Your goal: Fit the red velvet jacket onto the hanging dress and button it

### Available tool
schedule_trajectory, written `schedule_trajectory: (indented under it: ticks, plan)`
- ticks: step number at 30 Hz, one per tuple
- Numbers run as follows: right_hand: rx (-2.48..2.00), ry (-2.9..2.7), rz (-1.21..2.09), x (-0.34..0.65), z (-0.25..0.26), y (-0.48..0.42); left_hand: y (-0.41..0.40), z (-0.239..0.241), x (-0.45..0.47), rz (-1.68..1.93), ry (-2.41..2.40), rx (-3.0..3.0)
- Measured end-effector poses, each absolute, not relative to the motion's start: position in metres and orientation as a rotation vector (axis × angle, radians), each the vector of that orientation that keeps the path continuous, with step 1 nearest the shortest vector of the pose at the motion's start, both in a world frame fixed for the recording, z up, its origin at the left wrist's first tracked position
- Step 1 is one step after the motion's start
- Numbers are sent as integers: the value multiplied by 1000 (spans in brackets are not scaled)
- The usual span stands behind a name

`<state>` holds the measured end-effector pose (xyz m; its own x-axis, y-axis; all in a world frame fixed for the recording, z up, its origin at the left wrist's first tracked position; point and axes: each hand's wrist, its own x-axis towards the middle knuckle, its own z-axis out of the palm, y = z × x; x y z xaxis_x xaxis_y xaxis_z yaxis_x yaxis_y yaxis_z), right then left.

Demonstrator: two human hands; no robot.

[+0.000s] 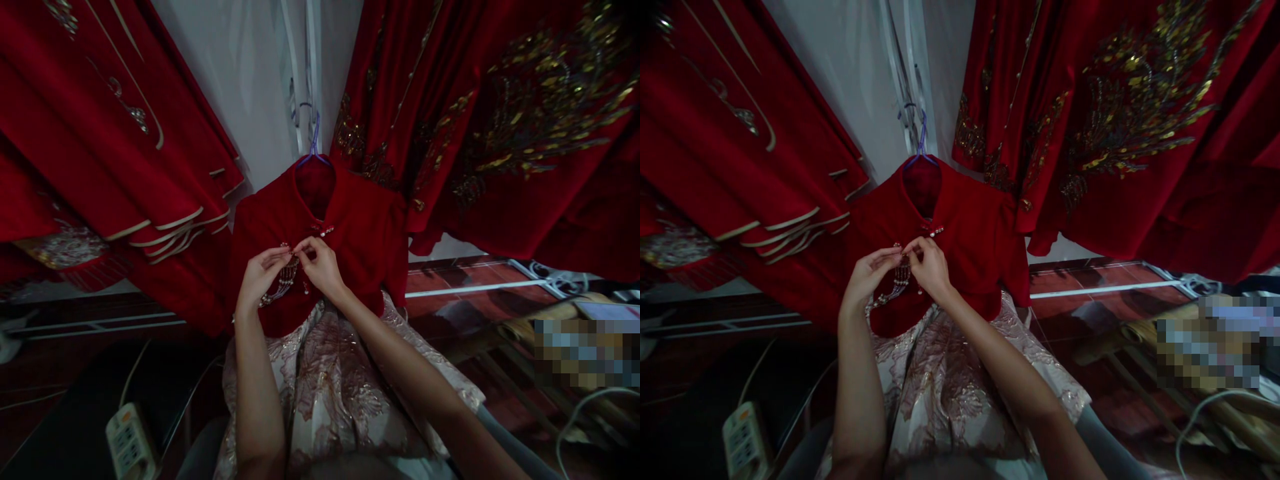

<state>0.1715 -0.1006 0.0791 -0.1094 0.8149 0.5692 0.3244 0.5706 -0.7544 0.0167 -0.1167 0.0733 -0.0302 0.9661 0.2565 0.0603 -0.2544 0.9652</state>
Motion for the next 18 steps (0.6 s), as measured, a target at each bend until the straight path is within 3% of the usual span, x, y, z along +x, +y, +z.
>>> schedule_trajectory:
  ticks: [18]
  plan:
    - [-938, -1756, 462, 171, 75, -100, -109, 65, 22, 1564, 1314, 1495]
